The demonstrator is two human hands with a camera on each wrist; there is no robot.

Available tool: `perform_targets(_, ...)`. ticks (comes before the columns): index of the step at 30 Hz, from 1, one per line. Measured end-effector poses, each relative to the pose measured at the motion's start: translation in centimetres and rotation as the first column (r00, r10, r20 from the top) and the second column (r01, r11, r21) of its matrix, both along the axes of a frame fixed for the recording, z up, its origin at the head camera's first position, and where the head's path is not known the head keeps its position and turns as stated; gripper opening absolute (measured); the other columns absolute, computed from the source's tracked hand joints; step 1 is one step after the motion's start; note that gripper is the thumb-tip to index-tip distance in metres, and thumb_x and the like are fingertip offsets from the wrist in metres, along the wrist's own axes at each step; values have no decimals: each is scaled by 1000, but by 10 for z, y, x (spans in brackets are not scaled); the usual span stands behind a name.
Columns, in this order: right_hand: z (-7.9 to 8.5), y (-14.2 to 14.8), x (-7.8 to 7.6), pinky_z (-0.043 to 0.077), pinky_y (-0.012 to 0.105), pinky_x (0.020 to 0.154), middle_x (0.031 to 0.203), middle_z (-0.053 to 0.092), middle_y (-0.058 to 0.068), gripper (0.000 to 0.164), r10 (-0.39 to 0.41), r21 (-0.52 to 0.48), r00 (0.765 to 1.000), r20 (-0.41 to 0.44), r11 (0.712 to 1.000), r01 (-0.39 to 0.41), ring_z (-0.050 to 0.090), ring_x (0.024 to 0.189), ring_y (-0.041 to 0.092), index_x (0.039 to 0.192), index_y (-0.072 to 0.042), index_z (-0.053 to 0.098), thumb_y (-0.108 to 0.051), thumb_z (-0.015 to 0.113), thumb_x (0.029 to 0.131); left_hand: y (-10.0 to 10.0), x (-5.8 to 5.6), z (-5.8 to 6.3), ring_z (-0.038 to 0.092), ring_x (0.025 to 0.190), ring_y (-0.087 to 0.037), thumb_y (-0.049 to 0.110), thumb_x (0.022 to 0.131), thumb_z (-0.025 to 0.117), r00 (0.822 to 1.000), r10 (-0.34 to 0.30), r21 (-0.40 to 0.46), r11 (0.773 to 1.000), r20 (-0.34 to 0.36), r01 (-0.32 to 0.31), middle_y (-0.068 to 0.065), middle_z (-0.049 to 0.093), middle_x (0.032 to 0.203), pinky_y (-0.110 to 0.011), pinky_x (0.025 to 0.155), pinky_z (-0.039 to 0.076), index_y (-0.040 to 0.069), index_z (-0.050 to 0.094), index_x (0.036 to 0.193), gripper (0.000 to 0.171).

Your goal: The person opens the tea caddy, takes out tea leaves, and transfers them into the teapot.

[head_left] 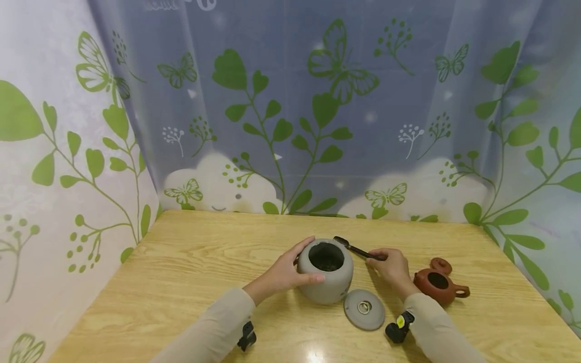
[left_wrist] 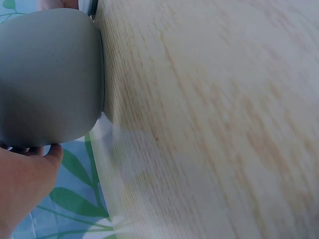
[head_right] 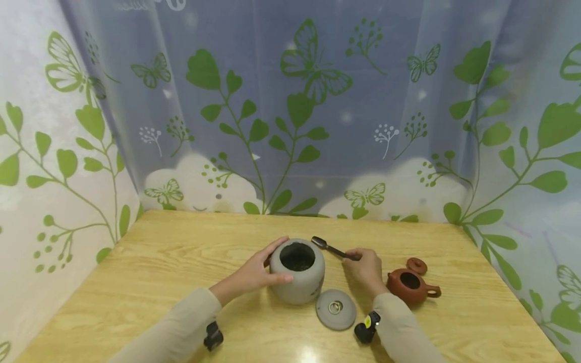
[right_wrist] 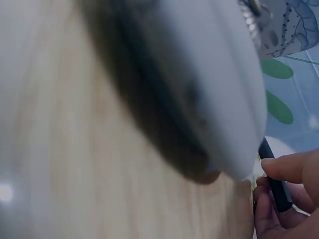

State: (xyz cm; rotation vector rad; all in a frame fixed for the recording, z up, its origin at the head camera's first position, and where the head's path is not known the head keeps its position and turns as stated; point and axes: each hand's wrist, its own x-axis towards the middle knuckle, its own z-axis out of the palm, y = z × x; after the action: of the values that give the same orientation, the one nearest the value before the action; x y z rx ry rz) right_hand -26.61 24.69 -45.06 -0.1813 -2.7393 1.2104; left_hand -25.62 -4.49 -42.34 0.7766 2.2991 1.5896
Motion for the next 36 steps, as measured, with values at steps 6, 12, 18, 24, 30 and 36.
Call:
perform_targets(6,1,0,-1,51,47,80,103,70,19,23,30,34,1000,-3,999,-29,62,99,37,107,0,72,-9,69,86,-1,0,1,30,141,-24,48,77,78,1000,-12,10,1000,-7,12,1,27,156,-49,110,32,33,24,152,94)
perform_targets(12,1,-1,-1,52,36,67,98,71,18,22,46,50,999,-19,998,-45,65,93,34,105,1,72,-5,70,84,0,0,2,29,141,-24,49,77,78,1000,-14,10,1000,-8,15,1,26,156,-49,110,31,31,24,152,95)
perform_targets(18,-1,-2,0,48,27,58,92,71,16,22,57,42,998,-35,998,-56,66,85,30,103,3,72,-2,71,82,0,1,2,31,140,-24,48,76,78,1000,-12,11,1000,-7,13,0,26,156,-49,110,32,29,24,153,95)
perform_targets(24,1,-2,1,48,28,60,91,71,17,23,71,49,997,-32,996,-69,66,85,31,105,5,71,-3,71,83,0,1,1,31,140,-24,48,76,78,1000,-13,16,1000,-2,13,-1,26,156,-49,109,32,30,24,153,95)
perform_targets(30,-1,-2,0,48,27,59,91,71,16,23,71,48,997,-34,996,-69,66,85,30,105,4,71,-3,72,82,-1,0,1,31,140,-24,47,77,78,1000,-15,22,1000,4,14,-1,25,157,-49,109,32,31,24,152,94)
perform_targets(36,-2,-2,-1,48,27,59,92,71,15,24,67,34,997,-24,997,-66,66,85,30,105,3,71,-4,72,83,-1,0,0,32,139,-25,47,77,78,1000,-15,21,1000,6,15,-1,25,156,-49,109,33,31,24,152,94)
